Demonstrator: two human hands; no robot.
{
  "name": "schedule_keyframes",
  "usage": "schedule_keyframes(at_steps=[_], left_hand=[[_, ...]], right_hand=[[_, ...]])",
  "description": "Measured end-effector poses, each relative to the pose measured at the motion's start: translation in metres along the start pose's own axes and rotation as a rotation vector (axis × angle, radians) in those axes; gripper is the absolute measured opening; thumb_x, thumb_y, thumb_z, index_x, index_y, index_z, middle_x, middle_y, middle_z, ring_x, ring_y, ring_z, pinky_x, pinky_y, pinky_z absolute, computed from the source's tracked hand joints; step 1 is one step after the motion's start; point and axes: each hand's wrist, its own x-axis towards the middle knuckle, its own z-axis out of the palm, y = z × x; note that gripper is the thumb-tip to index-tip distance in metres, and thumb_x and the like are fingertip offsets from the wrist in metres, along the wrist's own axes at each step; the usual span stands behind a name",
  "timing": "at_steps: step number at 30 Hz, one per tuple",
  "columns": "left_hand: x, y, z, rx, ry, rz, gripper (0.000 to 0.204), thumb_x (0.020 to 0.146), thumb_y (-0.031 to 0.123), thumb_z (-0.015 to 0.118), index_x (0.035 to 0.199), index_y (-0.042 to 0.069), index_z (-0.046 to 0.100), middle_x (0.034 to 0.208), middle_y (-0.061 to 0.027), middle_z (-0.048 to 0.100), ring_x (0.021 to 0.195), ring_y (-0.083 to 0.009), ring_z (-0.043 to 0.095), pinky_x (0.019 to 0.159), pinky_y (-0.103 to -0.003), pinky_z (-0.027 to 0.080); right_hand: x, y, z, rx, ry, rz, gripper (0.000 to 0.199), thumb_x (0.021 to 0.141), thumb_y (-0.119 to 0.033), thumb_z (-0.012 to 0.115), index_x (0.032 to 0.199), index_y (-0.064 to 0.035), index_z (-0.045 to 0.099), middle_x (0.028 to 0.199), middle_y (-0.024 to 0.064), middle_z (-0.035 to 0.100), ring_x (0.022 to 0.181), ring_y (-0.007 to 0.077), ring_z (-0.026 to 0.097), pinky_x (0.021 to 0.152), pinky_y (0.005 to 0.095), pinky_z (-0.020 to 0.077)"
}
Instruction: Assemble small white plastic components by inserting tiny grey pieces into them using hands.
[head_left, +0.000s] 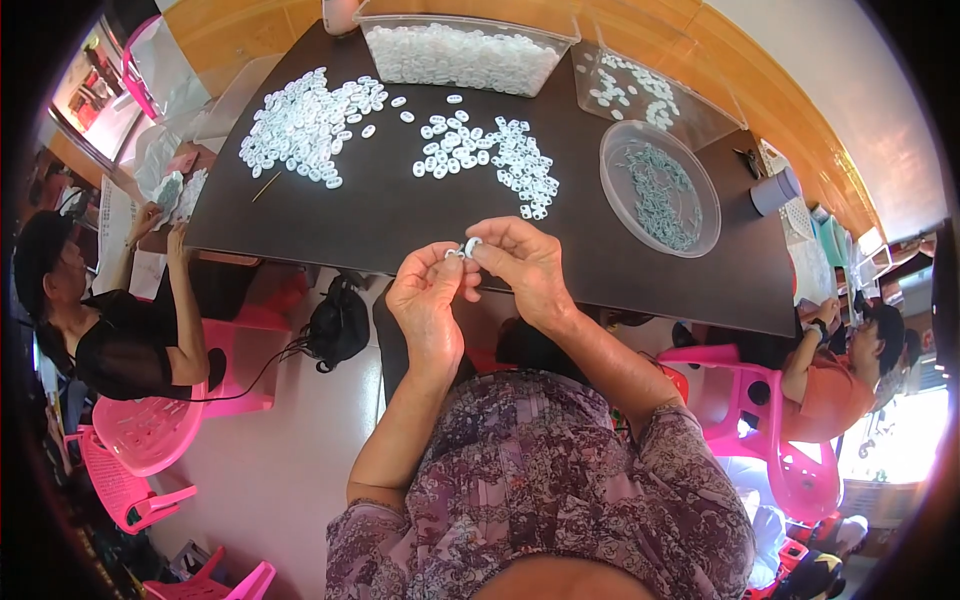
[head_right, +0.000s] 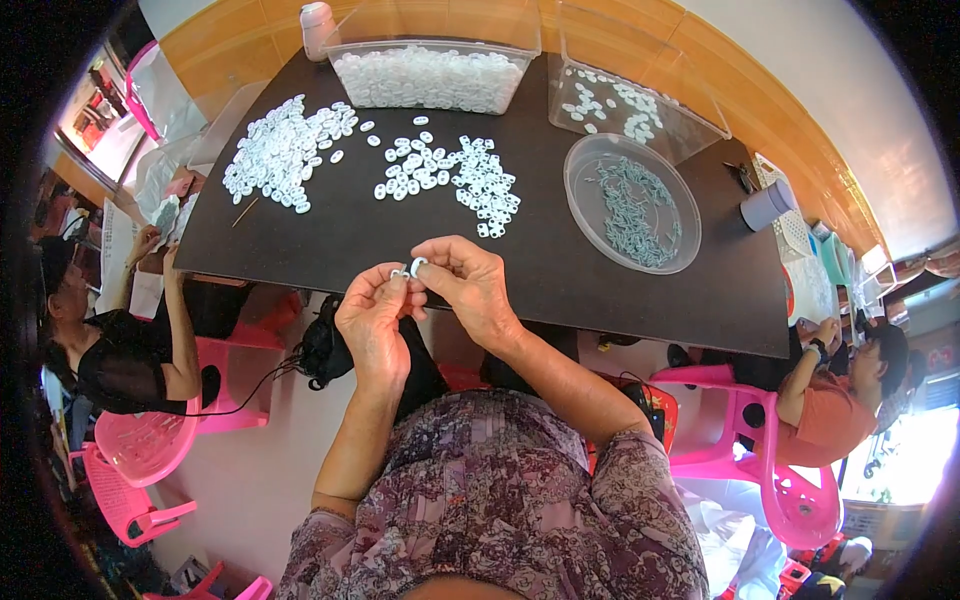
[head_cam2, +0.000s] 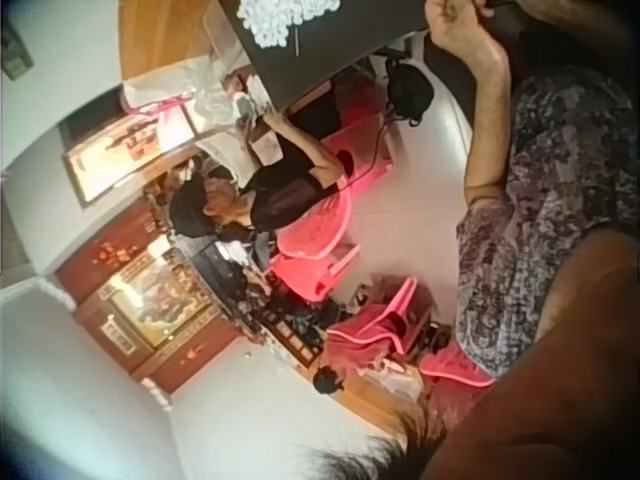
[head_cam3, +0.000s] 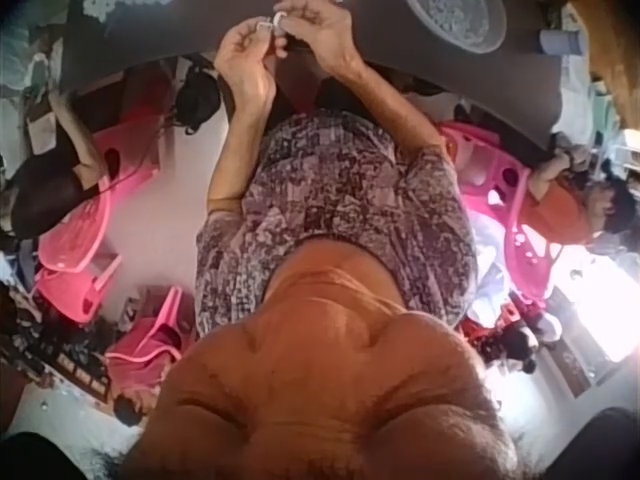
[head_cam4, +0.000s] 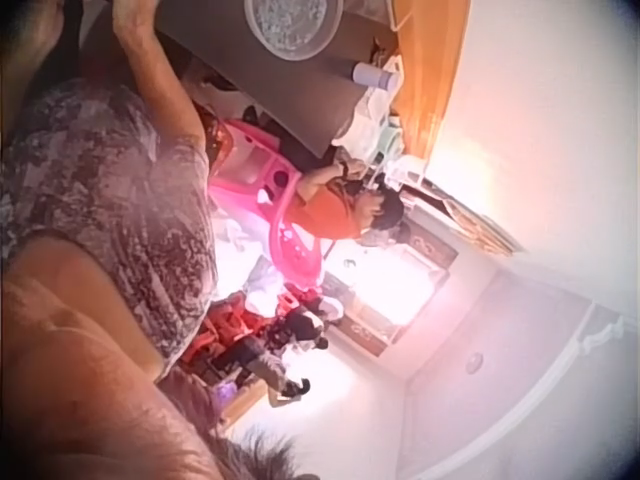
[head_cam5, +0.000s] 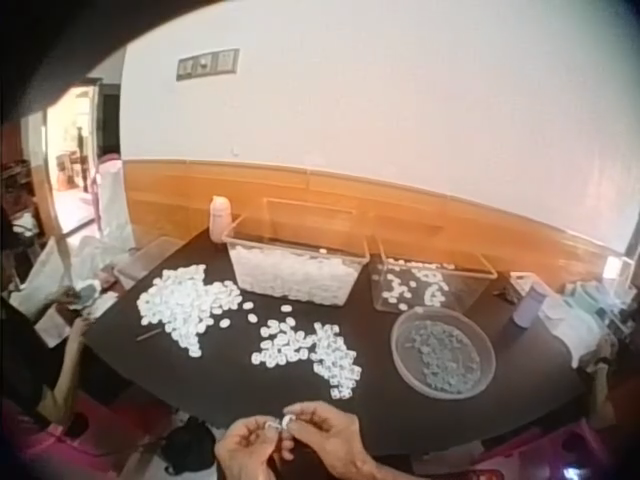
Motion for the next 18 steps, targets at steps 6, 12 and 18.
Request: schedule_keyframes(at_steps=[6, 12, 18], left_hand=[[0.003, 0.005, 0.002, 0.008, 0.052, 0.003, 0.010, 0.087, 0.003, 0.057, 0.094, -0.005, 0.057, 0.078, -0.0120, 0.064, 0.062, -0.0146, 0.061, 0.052, -0.024, 0.048], [0.002, 0.004, 0.004, 0.006, 0.028, -0.012, 0.010, 0.087, 0.002, 0.057, 0.095, -0.005, 0.057, 0.079, -0.0129, 0.064, 0.062, -0.0146, 0.061, 0.052, -0.024, 0.048], [0.001, 0.001, 0.006, 0.033, 0.029, 0.002, 0.010, 0.087, 0.002, 0.057, 0.094, -0.005, 0.057, 0.079, -0.0129, 0.064, 0.062, -0.0152, 0.061, 0.052, -0.024, 0.048]], right_hand=[[-0.005, 0.000, -0.005, -0.133, 0.027, -0.006, 0.012, 0.084, -0.001, 0.059, 0.094, 0.0048, 0.055, 0.083, 0.0086, 0.063, 0.076, 0.0115, 0.061, 0.073, 0.0244, 0.0498], [-0.009, -0.001, -0.010, -0.140, 0.137, 0.054, 0.012, 0.083, -0.003, 0.062, 0.093, 0.0023, 0.058, 0.083, 0.0053, 0.064, 0.073, 0.0078, 0.058, 0.063, 0.0193, 0.0446], [-0.013, -0.005, -0.005, -0.110, 0.150, -0.065, 0.012, 0.083, -0.003, 0.062, 0.093, 0.0016, 0.060, 0.082, 0.0036, 0.064, 0.073, 0.0058, 0.057, 0.062, 0.0187, 0.0441]])
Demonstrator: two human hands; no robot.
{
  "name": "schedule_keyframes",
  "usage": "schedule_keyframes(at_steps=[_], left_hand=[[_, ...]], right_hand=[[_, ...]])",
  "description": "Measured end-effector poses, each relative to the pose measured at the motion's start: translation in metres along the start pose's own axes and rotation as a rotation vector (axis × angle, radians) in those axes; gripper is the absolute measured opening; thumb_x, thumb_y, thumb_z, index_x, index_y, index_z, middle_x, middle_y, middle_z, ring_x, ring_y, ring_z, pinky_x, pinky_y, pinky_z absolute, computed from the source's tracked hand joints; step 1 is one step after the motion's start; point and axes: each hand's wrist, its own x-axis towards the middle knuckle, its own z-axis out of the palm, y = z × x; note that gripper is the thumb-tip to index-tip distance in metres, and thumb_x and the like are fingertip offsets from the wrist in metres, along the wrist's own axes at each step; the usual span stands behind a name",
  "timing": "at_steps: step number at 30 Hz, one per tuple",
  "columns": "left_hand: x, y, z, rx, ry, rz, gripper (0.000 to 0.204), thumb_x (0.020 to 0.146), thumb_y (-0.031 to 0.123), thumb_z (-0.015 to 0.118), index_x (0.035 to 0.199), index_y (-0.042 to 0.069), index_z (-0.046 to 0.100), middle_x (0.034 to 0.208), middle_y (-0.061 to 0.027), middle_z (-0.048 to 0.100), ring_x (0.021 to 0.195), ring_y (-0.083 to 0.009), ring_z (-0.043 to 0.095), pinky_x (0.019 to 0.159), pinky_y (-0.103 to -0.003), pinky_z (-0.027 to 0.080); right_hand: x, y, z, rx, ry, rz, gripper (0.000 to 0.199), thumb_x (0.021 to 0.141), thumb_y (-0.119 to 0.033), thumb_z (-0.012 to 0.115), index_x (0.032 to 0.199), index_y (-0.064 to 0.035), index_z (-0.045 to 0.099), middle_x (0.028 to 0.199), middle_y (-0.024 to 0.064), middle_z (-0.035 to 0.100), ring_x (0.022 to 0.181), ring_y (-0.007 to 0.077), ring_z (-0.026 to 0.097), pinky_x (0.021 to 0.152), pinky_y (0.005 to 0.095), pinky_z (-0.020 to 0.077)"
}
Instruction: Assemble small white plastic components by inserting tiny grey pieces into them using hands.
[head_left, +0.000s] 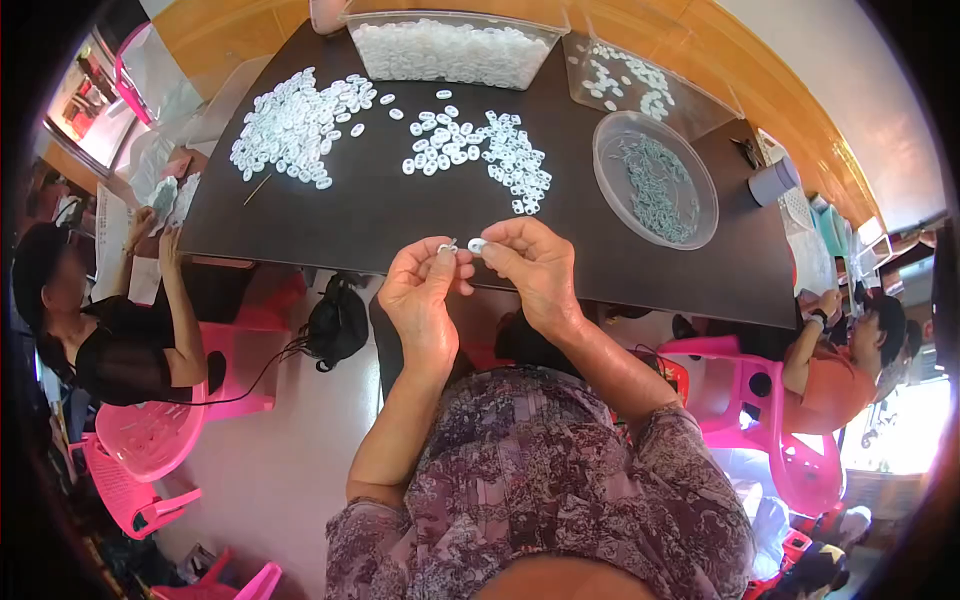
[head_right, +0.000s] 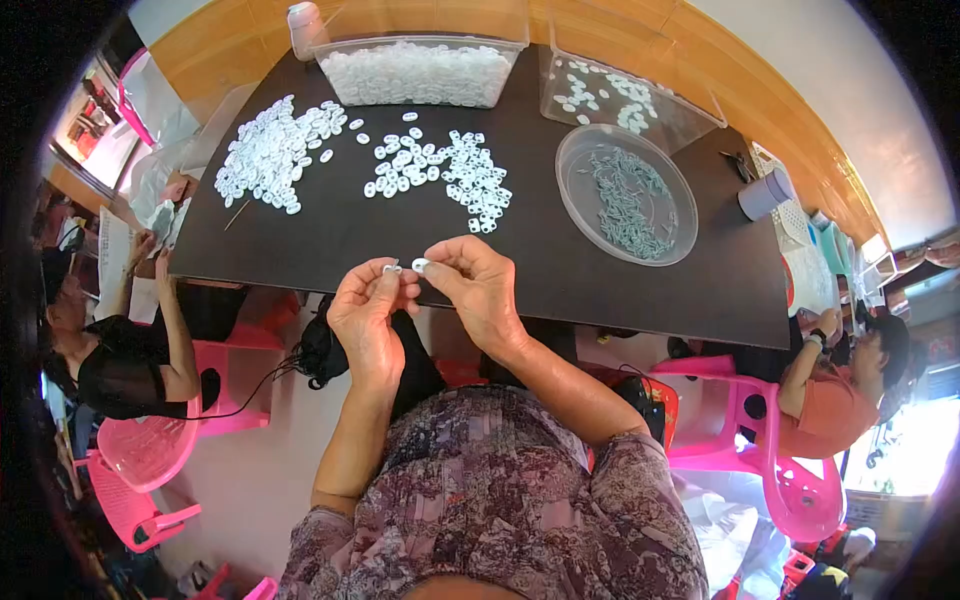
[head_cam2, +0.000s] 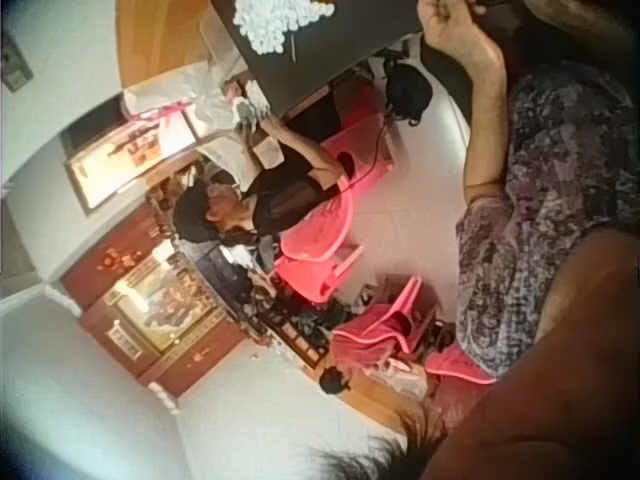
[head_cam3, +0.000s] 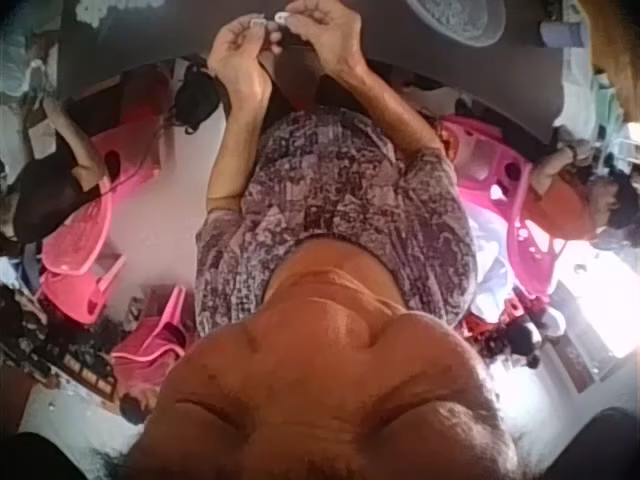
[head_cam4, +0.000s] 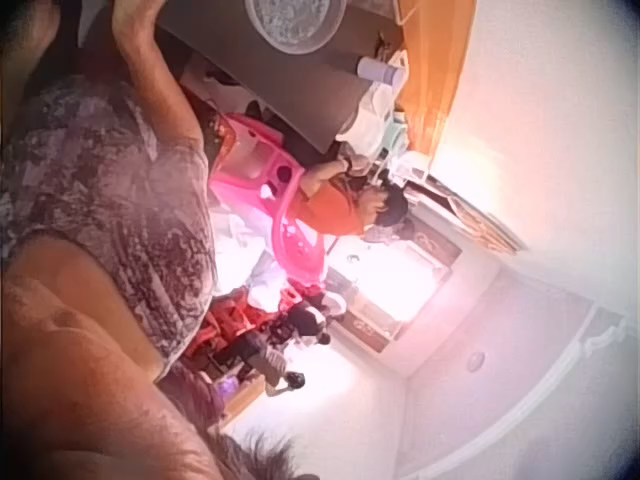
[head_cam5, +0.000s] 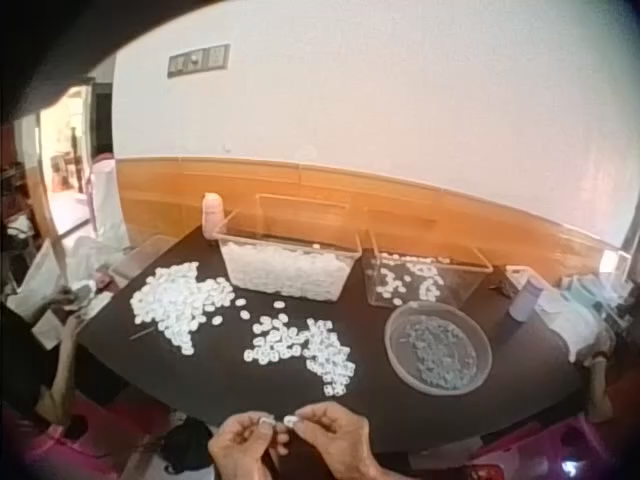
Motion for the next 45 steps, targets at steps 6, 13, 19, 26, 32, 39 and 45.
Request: schedule_keyframes(at_steps=[6, 13, 19, 26, 32, 39, 45], left_hand=[[0.000, 0.001, 0.001, -0.003, 0.005, 0.003, 0.011, 0.086, 0.002, 0.058, 0.095, -0.005, 0.057, 0.079, -0.0130, 0.064, 0.063, -0.0153, 0.061, 0.052, -0.024, 0.048], [-0.002, 0.001, 0.002, 0.029, -0.032, -0.040, 0.012, 0.086, 0.002, 0.058, 0.094, -0.006, 0.059, 0.077, -0.0129, 0.065, 0.060, -0.0150, 0.060, 0.050, -0.024, 0.048], [-0.007, 0.001, 0.004, 0.092, -0.069, -0.034, 0.014, 0.086, 0.003, 0.059, 0.097, -0.006, 0.060, 0.077, -0.0118, 0.065, 0.058, -0.0132, 0.059, 0.049, -0.023, 0.046], [-0.009, 0.002, 0.004, 0.157, -0.078, -0.034, 0.014, 0.085, 0.001, 0.057, 0.097, -0.006, 0.060, 0.075, -0.0107, 0.064, 0.057, -0.0119, 0.057, 0.048, -0.022, 0.044], [-0.009, 0.002, 0.004, 0.153, -0.080, -0.050, 0.013, 0.085, 0.000, 0.056, 0.095, -0.007, 0.060, 0.075, -0.0104, 0.064, 0.056, -0.0115, 0.057, 0.048, -0.021, 0.043], [-0.009, 0.002, 0.004, 0.179, -0.075, -0.057, 0.013, 0.085, 0.000, 0.056, 0.095, -0.007, 0.060, 0.075, -0.0093, 0.063, 0.057, -0.0110, 0.056, 0.049, -0.021, 0.043], [-0.008, -0.001, 0.001, 0.164, -0.080, -0.050, 0.012, 0.086, 0.000, 0.056, 0.095, -0.006, 0.061, 0.077, -0.0084, 0.064, 0.060, -0.0100, 0.057, 0.051, -0.020, 0.043]], right_hand=[[-0.001, 0.010, -0.007, -0.148, -0.033, -0.026, 0.010, 0.083, -0.001, 0.062, 0.092, 0.0028, 0.059, 0.083, 0.0048, 0.063, 0.076, 0.0068, 0.059, 0.068, 0.0212, 0.0489], [0.002, -0.008, -0.009, -0.035, 0.010, 0.054, 0.011, 0.081, -0.002, 0.064, 0.090, 0.0020, 0.061, 0.079, 0.0049, 0.064, 0.067, 0.0059, 0.056, 0.058, 0.0186, 0.0430], [0.008, -0.003, -0.016, 0.066, 0.021, 0.077, 0.014, 0.080, -0.004, 0.065, 0.092, 0.0024, 0.062, 0.078, 0.0066, 0.065, 0.067, 0.0082, 0.055, 0.058, 0.0196, 0.0409], [0.008, -0.001, -0.013, 0.060, 0.003, 0.057, 0.015, 0.079, -0.005, 0.066, 0.093, 0.0019, 0.062, 0.076, 0.0038, 0.064, 0.066, 0.0056, 0.056, 0.055, 0.0179, 0.0397], [0.006, -0.005, -0.009, 0.036, -0.021, 0.038, 0.011, 0.080, -0.001, 0.064, 0.091, 0.0027, 0.062, 0.078, 0.0035, 0.064, 0.069, 0.0056, 0.057, 0.062, 0.0182, 0.0448], [0.007, 0.003, -0.008, 0.017, -0.044, -0.027, 0.010, 0.081, 0.003, 0.062, 0.091, 0.0037, 0.062, 0.080, 0.0062, 0.065, 0.071, 0.0081, 0.059, 0.063, 0.0193, 0.0469], [0.006, 0.002, -0.004, 0.020, -0.057, -0.019, 0.011, 0.081, 0.006, 0.060, 0.092, 0.0053, 0.062, 0.082, 0.0075, 0.065, 0.074, 0.0099, 0.061, 0.068, 0.0211, 0.0493]])
